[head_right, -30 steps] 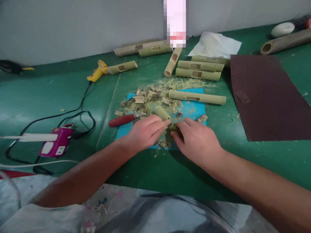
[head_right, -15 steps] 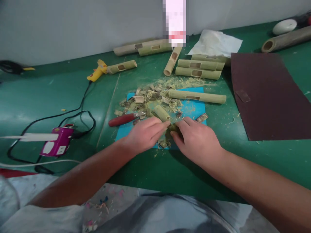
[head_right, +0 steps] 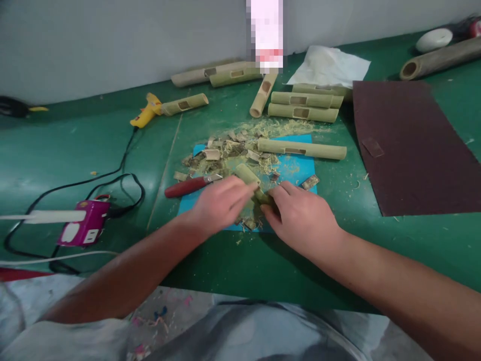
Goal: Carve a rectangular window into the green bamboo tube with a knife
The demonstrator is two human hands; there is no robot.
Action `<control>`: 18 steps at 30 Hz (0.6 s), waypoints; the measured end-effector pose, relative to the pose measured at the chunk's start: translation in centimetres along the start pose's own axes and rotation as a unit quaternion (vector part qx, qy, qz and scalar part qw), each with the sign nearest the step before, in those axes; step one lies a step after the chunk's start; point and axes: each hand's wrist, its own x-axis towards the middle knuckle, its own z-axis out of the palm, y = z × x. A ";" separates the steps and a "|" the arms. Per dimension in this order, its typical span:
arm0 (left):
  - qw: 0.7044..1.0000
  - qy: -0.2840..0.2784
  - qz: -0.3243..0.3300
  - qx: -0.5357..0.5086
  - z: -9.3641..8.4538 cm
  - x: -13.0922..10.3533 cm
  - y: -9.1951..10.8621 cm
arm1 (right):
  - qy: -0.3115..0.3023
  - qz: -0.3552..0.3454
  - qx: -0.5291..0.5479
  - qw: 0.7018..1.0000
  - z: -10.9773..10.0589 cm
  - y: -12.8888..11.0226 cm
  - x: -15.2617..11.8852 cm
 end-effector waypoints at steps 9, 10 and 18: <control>0.999 0.012 -0.025 -0.036 0.4 -0.4 -1.0 | -0.013 0.014 0.011 1.000 -0.1 -0.1 0.1; 0.999 0.017 -0.029 -0.034 0.4 -0.4 -0.9 | -0.016 0.016 0.013 1.000 -0.1 -0.1 0.1; 0.999 0.020 -0.024 -0.015 0.0 -0.2 -0.3 | -0.028 0.025 0.009 0.999 -0.2 -0.2 0.2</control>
